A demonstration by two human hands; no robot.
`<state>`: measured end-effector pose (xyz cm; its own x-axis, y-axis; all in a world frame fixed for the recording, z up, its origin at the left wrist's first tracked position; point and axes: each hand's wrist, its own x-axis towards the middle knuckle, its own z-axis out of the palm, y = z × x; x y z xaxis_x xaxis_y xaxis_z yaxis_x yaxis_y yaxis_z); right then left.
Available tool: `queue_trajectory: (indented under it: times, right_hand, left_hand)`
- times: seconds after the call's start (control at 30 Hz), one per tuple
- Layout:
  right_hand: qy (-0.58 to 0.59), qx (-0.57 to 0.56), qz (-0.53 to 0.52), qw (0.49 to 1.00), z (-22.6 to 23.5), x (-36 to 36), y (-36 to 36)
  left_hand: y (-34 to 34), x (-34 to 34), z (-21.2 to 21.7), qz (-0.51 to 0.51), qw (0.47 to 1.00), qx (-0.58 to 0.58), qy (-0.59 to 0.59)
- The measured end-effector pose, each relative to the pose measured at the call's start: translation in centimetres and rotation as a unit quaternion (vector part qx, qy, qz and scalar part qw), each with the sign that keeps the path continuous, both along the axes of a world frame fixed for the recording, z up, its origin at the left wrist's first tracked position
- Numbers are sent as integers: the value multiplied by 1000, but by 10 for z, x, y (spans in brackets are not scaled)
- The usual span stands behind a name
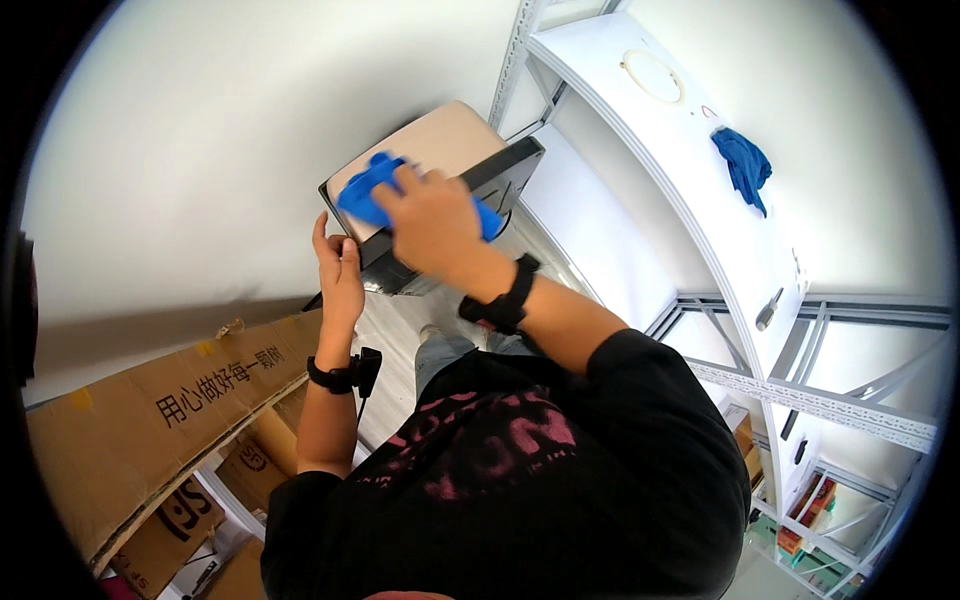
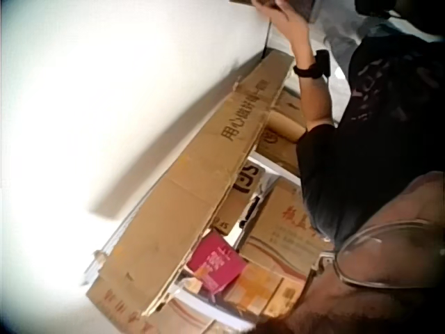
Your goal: The person uses a screwdriver to fasten screws into a white metal panel, then wipes a beige and black appliance with a blue cloth, and finally uses the screwdriver to tighten screws on the appliance.
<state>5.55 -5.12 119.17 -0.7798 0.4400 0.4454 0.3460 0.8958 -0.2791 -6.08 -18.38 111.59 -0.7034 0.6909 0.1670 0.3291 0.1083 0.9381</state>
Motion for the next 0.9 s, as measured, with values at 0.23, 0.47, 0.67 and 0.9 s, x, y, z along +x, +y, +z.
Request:
queue_trajectory:
  times: [0.23,0.47,0.67,0.9]
  right_hand:
    - [115,-30,106,987,-23,-2,-35]
    - [134,-28,45,990,-33,45,38]
    - [177,-19,15,984,-52,58,97]
    - [268,-94,41,958,-92,76,69]
  left_hand:
    - [-10,0,-24,100,978,117,-140]
    - [-23,-5,-10,112,994,-19,-7]
    - [-41,-13,-22,168,986,-21,5]
    - [-49,-2,-9,152,976,-9,-155]
